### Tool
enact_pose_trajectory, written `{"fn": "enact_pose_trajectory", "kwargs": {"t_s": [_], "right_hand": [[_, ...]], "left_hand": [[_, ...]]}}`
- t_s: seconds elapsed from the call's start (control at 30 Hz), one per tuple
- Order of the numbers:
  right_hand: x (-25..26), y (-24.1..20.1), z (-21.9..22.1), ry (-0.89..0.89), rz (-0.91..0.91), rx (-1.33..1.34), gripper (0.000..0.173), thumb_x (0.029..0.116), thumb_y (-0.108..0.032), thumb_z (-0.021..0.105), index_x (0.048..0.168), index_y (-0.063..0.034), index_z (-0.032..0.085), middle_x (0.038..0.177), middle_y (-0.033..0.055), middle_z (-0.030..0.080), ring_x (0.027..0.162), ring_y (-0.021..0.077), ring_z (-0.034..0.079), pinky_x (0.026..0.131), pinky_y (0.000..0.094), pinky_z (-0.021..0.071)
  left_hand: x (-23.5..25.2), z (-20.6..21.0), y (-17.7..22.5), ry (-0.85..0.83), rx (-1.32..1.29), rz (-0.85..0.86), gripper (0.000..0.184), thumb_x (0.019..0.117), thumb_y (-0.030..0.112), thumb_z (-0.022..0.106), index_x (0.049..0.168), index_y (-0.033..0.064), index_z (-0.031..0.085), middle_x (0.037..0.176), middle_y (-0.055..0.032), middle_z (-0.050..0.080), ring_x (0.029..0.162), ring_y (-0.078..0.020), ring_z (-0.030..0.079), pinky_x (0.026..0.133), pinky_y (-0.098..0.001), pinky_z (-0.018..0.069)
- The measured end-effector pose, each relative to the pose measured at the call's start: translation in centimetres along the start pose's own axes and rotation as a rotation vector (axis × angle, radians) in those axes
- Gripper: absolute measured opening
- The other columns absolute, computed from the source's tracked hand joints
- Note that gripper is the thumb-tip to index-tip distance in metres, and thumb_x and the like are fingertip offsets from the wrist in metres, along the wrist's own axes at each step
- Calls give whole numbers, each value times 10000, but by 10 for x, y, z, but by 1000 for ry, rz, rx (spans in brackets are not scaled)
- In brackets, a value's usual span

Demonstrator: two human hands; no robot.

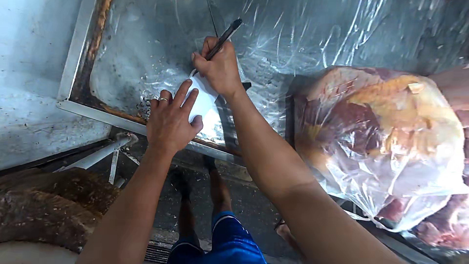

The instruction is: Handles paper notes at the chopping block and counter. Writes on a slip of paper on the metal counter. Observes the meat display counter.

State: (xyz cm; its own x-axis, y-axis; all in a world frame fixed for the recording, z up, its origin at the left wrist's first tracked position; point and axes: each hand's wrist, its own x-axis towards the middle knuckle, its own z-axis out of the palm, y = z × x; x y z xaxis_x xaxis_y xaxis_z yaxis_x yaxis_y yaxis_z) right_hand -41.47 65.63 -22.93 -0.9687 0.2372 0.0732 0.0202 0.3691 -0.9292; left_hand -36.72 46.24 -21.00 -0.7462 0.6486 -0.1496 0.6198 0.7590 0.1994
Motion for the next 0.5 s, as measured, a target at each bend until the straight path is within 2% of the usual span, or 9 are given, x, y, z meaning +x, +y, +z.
{"fn": "enact_pose_trajectory", "kwargs": {"t_s": [0.07,0.27,0.5], "right_hand": [[-3,2,5,56,-38,-6,287,899,-130,691,692,-135,492,561,-37,473,467,79,467,453,264,403],[-9,6,8,182,-112,-14,308,905,-77,686,682,-116,478,553,-25,458,469,72,443,455,253,370],[-5,8,7,123,-92,-39,295,907,-89,687,687,-115,491,563,-19,486,474,85,486,457,260,422]], "left_hand": [[1,0,0,10,-8,4,645,950,568,431,1547,329,470,1664,129,309,1276,-289,495,943,-508,415],[1,-1,0,17,-11,6,643,948,565,433,1548,337,470,1661,147,315,1276,-284,496,935,-503,406],[0,0,-1,36,-23,2,646,942,560,437,1540,322,487,1653,134,341,1270,-295,502,929,-507,404]]}}
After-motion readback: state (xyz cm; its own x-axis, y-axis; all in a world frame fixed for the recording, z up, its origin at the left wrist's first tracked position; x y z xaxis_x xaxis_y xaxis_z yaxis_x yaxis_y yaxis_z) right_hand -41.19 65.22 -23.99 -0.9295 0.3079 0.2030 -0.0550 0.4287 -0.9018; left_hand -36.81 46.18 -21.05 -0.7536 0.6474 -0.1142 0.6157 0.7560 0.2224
